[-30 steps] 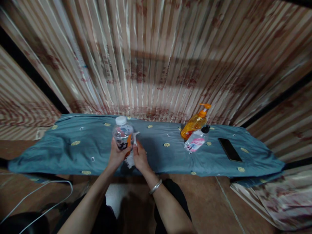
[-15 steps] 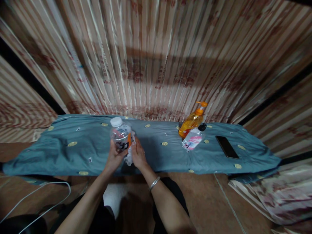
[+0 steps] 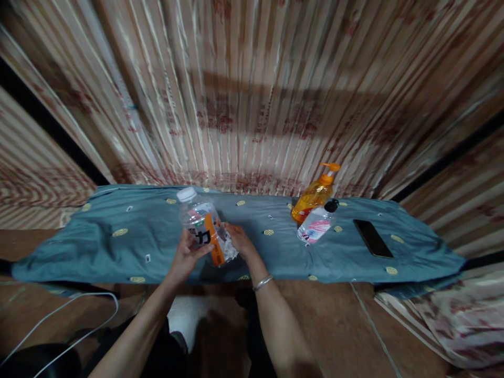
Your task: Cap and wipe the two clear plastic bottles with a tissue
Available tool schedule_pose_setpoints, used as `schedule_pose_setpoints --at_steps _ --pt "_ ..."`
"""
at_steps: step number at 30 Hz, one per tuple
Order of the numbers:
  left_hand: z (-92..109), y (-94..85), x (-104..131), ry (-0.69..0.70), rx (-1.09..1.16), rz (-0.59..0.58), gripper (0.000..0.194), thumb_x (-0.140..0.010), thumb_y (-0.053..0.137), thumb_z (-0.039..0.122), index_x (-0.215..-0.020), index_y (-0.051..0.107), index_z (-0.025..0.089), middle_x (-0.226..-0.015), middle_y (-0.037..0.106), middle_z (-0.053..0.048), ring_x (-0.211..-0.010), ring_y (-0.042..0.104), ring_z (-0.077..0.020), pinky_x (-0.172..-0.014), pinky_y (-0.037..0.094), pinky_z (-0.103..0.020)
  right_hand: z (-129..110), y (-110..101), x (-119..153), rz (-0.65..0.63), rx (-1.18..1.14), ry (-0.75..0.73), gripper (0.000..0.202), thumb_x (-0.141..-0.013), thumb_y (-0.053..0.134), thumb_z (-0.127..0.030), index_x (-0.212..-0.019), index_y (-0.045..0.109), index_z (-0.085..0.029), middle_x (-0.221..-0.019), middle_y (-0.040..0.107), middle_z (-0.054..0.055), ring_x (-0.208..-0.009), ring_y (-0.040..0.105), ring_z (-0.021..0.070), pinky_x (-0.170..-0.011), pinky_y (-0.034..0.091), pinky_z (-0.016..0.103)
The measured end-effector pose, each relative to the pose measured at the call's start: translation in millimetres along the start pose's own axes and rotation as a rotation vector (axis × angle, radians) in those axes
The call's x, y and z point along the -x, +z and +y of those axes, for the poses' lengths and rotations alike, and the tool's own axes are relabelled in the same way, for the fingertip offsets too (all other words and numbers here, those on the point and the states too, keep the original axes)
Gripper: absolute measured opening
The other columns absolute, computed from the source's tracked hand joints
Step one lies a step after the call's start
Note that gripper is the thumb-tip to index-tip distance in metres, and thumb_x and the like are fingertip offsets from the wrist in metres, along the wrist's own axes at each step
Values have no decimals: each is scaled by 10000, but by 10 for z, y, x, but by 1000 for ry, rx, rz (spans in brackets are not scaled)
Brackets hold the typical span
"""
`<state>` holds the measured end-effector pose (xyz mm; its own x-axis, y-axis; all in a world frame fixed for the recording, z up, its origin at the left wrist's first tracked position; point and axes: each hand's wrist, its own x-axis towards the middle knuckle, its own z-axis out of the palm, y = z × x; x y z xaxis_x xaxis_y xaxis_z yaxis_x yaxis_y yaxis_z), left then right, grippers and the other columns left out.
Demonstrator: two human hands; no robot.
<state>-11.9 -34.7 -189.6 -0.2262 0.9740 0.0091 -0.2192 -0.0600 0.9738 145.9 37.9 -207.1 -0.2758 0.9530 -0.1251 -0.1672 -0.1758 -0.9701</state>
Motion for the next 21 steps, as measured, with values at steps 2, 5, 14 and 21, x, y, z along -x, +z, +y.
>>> schedule_pose_setpoints --at_steps 2,5,14,21 --pt "42 -77 -49 -2 44 39 735 -527 949 326 -1126 529 247 -1079 747 -48 -1004 732 -255 -912 581 -400 52 -19 -37 4 -48 104 270 -879 734 -457 -761 742 -214 -685 741 -12 -777 722 197 -801 578 315" --pt "55 -182 -165 44 99 107 741 -546 959 380 -1118 501 267 -1073 729 -34 -994 730 -238 -942 577 -405 122 65 10 27 -201 273 254 -944 679 -436 -841 762 -219 -784 791 20 -779 753 195 -763 606 319" --pt "-67 -234 -366 255 -150 217 813 -596 912 441 -1254 467 266 -1296 674 -115 -1187 686 -289 -923 595 -399 390 267 312 -177 -361 231 364 -707 895 -488 -856 762 -183 -813 818 72 -836 796 280 -832 659 455" --pt "-199 -478 -504 281 -428 254 1112 -633 892 358 -1580 322 236 -1534 570 -183 -1404 581 -374 -1177 463 -530 241 -296 255 79 32 -51 458 -788 775 -594 -1027 781 -203 -871 802 44 -806 735 238 -815 634 407"
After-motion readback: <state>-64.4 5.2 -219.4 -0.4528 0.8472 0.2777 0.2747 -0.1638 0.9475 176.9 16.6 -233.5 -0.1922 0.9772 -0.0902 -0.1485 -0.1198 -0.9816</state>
